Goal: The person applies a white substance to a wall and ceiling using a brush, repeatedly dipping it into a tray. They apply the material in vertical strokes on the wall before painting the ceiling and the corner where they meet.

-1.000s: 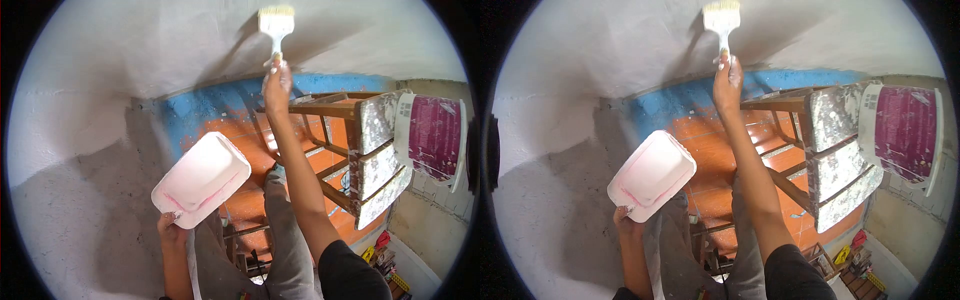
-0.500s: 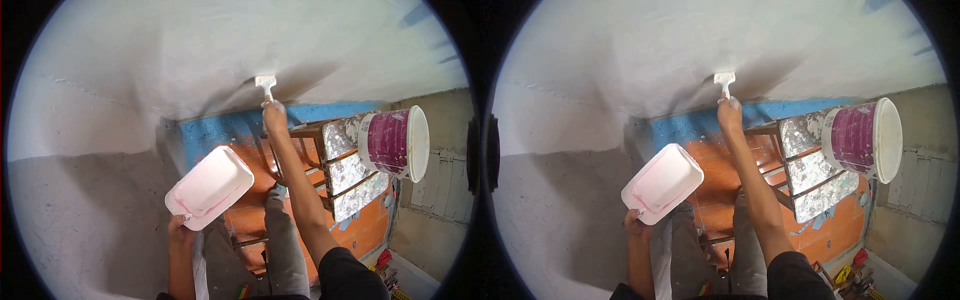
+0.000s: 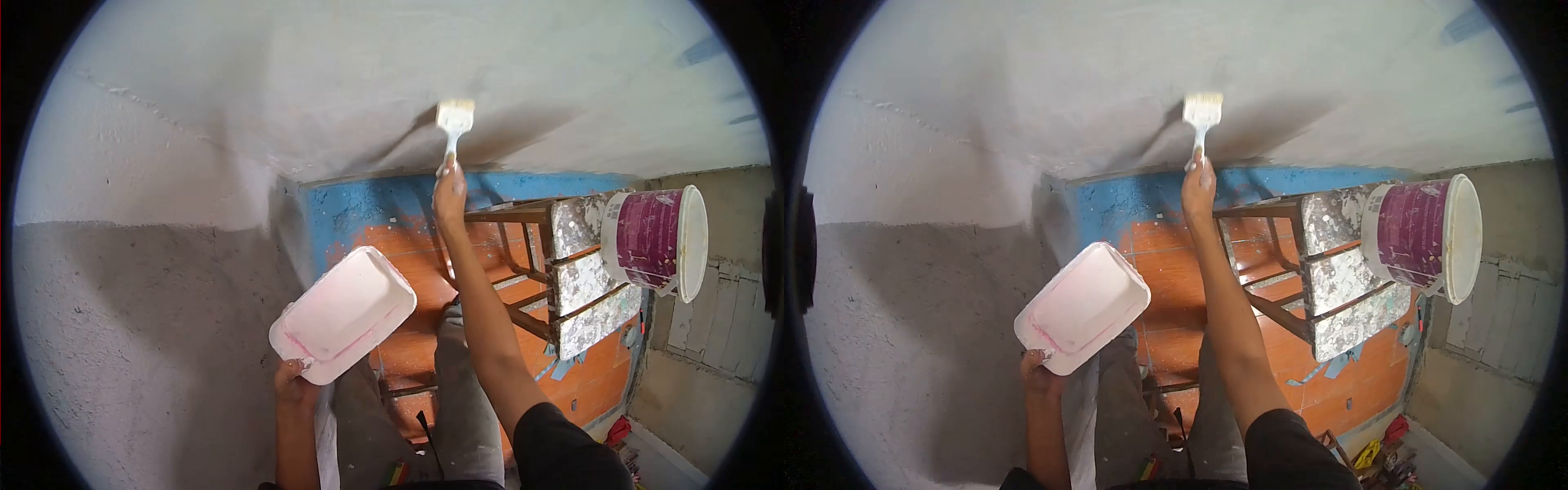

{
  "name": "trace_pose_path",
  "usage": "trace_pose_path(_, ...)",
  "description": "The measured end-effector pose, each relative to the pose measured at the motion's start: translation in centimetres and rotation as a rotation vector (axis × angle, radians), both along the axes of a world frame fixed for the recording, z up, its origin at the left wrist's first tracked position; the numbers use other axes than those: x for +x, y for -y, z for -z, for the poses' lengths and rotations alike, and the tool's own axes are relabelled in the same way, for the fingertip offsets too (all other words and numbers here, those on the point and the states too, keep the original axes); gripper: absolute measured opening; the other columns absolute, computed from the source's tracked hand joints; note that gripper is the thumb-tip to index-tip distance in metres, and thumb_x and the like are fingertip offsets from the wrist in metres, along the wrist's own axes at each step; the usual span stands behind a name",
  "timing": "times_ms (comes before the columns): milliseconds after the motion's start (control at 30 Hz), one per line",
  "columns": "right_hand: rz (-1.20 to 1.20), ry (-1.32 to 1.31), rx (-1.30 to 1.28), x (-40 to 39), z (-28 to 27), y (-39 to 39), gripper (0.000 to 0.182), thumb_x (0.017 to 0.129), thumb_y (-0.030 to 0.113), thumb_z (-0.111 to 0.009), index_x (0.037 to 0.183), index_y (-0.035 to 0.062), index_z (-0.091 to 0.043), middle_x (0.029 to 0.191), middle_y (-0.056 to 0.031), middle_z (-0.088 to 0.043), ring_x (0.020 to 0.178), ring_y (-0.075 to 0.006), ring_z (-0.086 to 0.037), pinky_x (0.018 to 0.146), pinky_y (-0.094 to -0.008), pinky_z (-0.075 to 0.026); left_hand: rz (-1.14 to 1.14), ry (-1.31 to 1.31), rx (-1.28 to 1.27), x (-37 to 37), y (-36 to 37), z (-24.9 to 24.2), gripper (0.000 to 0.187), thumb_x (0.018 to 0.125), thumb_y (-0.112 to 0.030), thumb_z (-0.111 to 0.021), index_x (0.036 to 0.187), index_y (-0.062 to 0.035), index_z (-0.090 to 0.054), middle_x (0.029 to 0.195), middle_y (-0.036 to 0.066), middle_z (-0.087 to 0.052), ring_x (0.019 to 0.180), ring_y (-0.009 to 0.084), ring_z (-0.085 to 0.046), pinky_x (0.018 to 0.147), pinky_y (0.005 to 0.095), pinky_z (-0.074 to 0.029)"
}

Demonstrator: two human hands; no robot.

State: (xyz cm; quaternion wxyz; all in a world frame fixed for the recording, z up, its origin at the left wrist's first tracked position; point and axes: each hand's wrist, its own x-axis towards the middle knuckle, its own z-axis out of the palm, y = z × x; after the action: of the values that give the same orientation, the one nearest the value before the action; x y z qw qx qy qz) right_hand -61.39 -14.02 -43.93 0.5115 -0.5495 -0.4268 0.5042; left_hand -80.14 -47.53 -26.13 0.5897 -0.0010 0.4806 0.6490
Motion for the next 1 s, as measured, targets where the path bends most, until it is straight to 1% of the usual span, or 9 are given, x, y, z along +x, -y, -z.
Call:
trace_pose_path(100,0.005,0.07,-0.292,0.3,7.0,1.6,0.043,0.105,0.047,-0.043,0.086,0.0103,-0.056,0.058,0.0065,-0.034,0.046,-0.0037,-0.032,0.04,-0.0234,-0.025,-0.008,-0.009,-0.032,-0.5,0.6,0.3,0.098,0.063,-0.019,-0.072,0.15,-0.0026,-0.03,0.144,0.013,-0.047,0.135,0.0289,-0.046,0.115,0.0437,-0.038)
trace_pose_path(200,-0.064,0.284,-0.301,0.4,10.9,1.3,0.041,0.104,0.047,-0.046,0.089,0.0096,-0.056,0.056,0.0062,-0.034,0.043,-0.0046,-0.03,0.037,-0.0251,-0.023,-0.035,-0.005,-0.028,-0.9,1.2,0.6,0.097,0.064,-0.019,-0.071,0.15,-0.0023,-0.03,0.144,0.013,-0.046,0.135,0.0288,-0.046,0.115,0.0439,-0.038)
trace_pose_path(300,-0.111,-0.003,-0.424,-0.5,2.6,0.9,0.038,0.104,0.042,-0.046,0.091,0.0084,-0.056,0.056,0.006,-0.037,0.042,-0.0052,-0.031,0.037,-0.0253,-0.024,-0.027,0.037,0.002,-1.0,1.2,0.7,0.097,0.065,-0.018,-0.071,0.15,-0.0023,-0.029,0.144,0.012,-0.046,0.135,0.0286,-0.046,0.115,0.0439,-0.037)
trace_pose_path(433,-0.115,0.056,-0.341,-0.4,-11.6,0.7,0.034,0.104,0.039,-0.046,0.092,0.0081,-0.056,0.058,0.0074,-0.039,0.044,-0.0029,-0.033,0.038,-0.0223,-0.024,-0.052,0.033,0.015,-0.8,0.8,0.5,0.096,0.065,-0.02,-0.073,0.149,-0.0019,-0.031,0.143,0.013,-0.048,0.133,0.03,-0.047,0.114,0.0458,-0.038)
trace_pose_path(600,-0.064,0.062,-0.062,-0.1,-20.9,3.8,0.032,0.105,0.031,-0.047,0.088,0.0058,-0.055,0.067,0.0055,-0.04,0.058,-0.0033,-0.035,0.05,-0.0234,-0.03,-0.053,0.029,0.049,-1.1,0.0,0.2,0.093,0.064,-0.021,-0.074,0.146,0.001,-0.035,0.14,0.016,-0.05,0.13,0.0331,-0.051,0.113,0.05,-0.041)
trace_pose_path(733,-0.011,-0.147,0.099,-1.9,-18.0,3.2,0.027,0.106,0.037,-0.046,0.095,0.0128,-0.051,0.062,0.0091,-0.037,0.049,0.0,-0.031,0.042,-0.0195,-0.026,-0.027,0.012,0.075,-1.7,-0.4,0.2,0.091,0.065,-0.017,-0.07,0.146,0.0023,-0.033,0.139,0.016,-0.05,0.13,0.0336,-0.051,0.112,0.0507,-0.041)
trace_pose_path(833,-0.003,-0.157,0.164,-3.7,-8.5,1.1,0.027,0.106,0.038,-0.046,0.092,0.0153,-0.05,0.062,0.0092,-0.038,0.048,-0.0002,-0.032,0.041,-0.019,-0.026,-0.024,0.015,0.068,-2.2,-0.1,0.6,0.089,0.066,-0.015,-0.068,0.146,0.0028,-0.033,0.139,0.016,-0.051,0.13,0.0341,-0.051,0.112,0.0513,-0.041)
trace_pose_path(900,-0.031,-0.224,0.021,-4.5,-1.7,1.4,0.03,0.106,0.036,-0.047,0.087,0.013,-0.05,0.064,0.0077,-0.039,0.052,-0.0018,-0.034,0.045,-0.0215,-0.028,-0.025,0.033,0.079,-2.6,0.4,0.9,0.087,0.067,-0.014,-0.067,0.145,0.0029,-0.034,0.138,0.016,-0.052,0.129,0.0342,-0.051,0.112,0.0515,-0.041)
trace_pose_path(1000,-0.064,-0.2,-0.282,-4.6,2.0,2.8,0.034,0.105,0.038,-0.046,0.084,0.0116,-0.049,0.063,0.0062,-0.04,0.051,-0.0041,-0.037,0.045,-0.024,-0.029,-0.072,0.008,0.03,-2.7,1.1,0.9,0.087,0.066,-0.015,-0.068,0.145,0.003,-0.034,0.138,0.016,-0.052,0.129,0.034,-0.051,0.112,0.0516,-0.042)
